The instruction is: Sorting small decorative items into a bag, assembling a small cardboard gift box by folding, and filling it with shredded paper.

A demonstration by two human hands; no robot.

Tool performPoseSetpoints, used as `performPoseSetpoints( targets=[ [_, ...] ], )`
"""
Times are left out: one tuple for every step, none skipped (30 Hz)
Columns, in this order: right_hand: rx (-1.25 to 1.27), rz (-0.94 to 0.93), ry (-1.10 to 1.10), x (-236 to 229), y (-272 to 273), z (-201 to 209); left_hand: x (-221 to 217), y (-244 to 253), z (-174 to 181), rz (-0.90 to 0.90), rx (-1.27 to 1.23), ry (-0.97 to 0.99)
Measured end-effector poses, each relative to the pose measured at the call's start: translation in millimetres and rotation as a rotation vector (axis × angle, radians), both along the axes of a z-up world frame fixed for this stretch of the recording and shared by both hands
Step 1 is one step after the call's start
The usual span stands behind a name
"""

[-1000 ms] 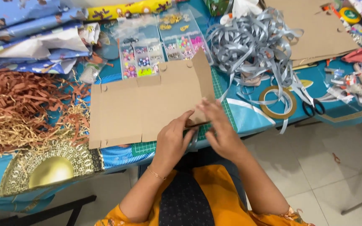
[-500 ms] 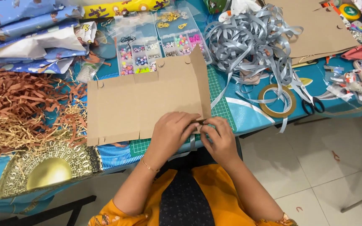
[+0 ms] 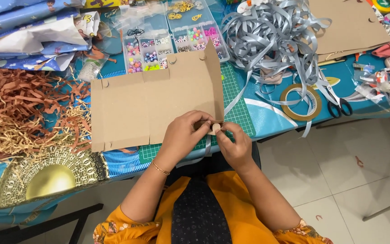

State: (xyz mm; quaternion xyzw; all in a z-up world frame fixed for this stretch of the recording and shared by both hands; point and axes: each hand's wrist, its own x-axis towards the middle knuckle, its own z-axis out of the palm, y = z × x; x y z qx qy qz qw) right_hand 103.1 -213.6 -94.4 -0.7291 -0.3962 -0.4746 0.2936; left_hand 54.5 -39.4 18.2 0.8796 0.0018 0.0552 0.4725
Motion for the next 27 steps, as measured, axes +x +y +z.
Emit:
performPoseSetpoints(
  targets=[
    [0.002, 0.008, 0.0, 0.4, -0.3, 0.5, 0.5, 0.0, 0.6, -0.011, 0.026, -0.003],
    [0.005, 0.016, -0.002, 1.5, -0.3, 1.7, 1.7, 0.3, 1.9, -0.023, 0.052, -0.009],
    [0.005, 0.016, -0.001, 0.3, -0.1, 3.5, 0.7, -0.7, 2.9, -0.024, 0.053, -0.007],
    [0.015, 0.01, 0.001, 0.5, 0.2, 5.9, 0.9, -1.7, 4.4, -0.042, 0.058, -0.028],
    [0.026, 0.004, 0.002, 0.6, 0.4, 8.4, 1.1, -2.8, 6.1, -0.06, 0.063, -0.049],
    [0.027, 0.003, 0.0, 1.9, 0.2, 9.5, -1.5, -4.0, 12.3, -0.061, 0.064, -0.051],
    [0.042, 0.013, 0.021, 3.3, 0.2, 10.6, -4.0, -5.0, 18.5, -0.075, 0.051, -0.046],
    [0.056, 0.024, 0.043, 4.5, 0.2, 11.6, -6.7, -6.0, 24.5, -0.088, 0.038, -0.04],
    [0.057, 0.024, 0.042, 4.6, -0.3, 15.3, -6.7, -5.7, 26.2, -0.089, 0.039, -0.041],
    [0.049, 0.031, 0.069, 4.3, -0.9, 18.8, -6.8, -5.5, 27.7, -0.117, 0.069, -0.057],
    [0.042, 0.039, 0.096, 4.1, -1.5, 22.1, -6.9, -5.3, 29.0, -0.144, 0.099, -0.073],
    [0.043, 0.038, 0.096, 2.4, -4.9, 24.5, -7.3, -4.0, 24.2, -0.145, 0.1, -0.072],
    [0.025, 0.053, 0.212, 0.6, -8.3, 26.7, -7.8, -2.7, 19.3, -0.171, 0.136, -0.116],
    [0.007, 0.068, 0.329, -1.7, -12.0, 28.6, -8.7, -1.6, 14.0, -0.197, 0.171, -0.159],
    [0.007, 0.067, 0.33, -3.1, -15.0, 35.9, -8.6, -2.3, 12.3, -0.198, 0.172, -0.157],
    [-0.067, 0.056, 0.36, -3.8, -17.8, 43.5, -8.2, -2.7, 10.9, -0.182, 0.191, -0.184],
    [-0.142, 0.046, 0.39, -4.5, -20.4, 51.2, -7.8, -3.1, 9.5, -0.165, 0.211, -0.211],
    [-0.142, 0.046, 0.389, -2.3, -23.0, 53.3, -7.0, -3.1, 6.4, -0.165, 0.211, -0.212],
    [-0.19, 0.033, 0.365, -0.1, -25.6, 55.6, -6.3, -3.0, 3.4, -0.144, 0.234, -0.225],
    [-0.238, 0.019, 0.34, 2.4, -27.9, 58.1, -5.4, -2.8, 0.7, -0.123, 0.256, -0.239],
    [-0.238, 0.02, 0.339, 2.9, -27.7, 61.7, -3.3, -3.5, -5.8, -0.122, 0.256, -0.239],
    [-0.27, 0.009, 0.352, 3.5, -27.2, 65.2, -1.5, -4.0, -12.5, -0.104, 0.296, -0.284],
    [-0.301, -0.001, 0.365, 3.9, -26.5, 68.7, 0.1, -4.4, -19.2, -0.085, 0.335, -0.328],
    [-0.303, 0.003, 0.365, 6.6, -26.0, 66.1, 0.7, -3.8, -20.0, -0.081, 0.335, -0.327],
    [-0.325, 0.005, 0.391, 9.3, -25.5, 63.5, 1.3, -3.2, -20.9, -0.073, 0.364, -0.317],
    [-0.348, 0.007, 0.418, 11.8, -25.2, 60.9, 1.5, -2.9, -22.0, -0.065, 0.393, -0.305],
    [-0.351, 0.011, 0.418, 11.6, -24.5, 62.5, 2.5, -2.9, -23.8, -0.061, 0.392, -0.303]
  ],
)
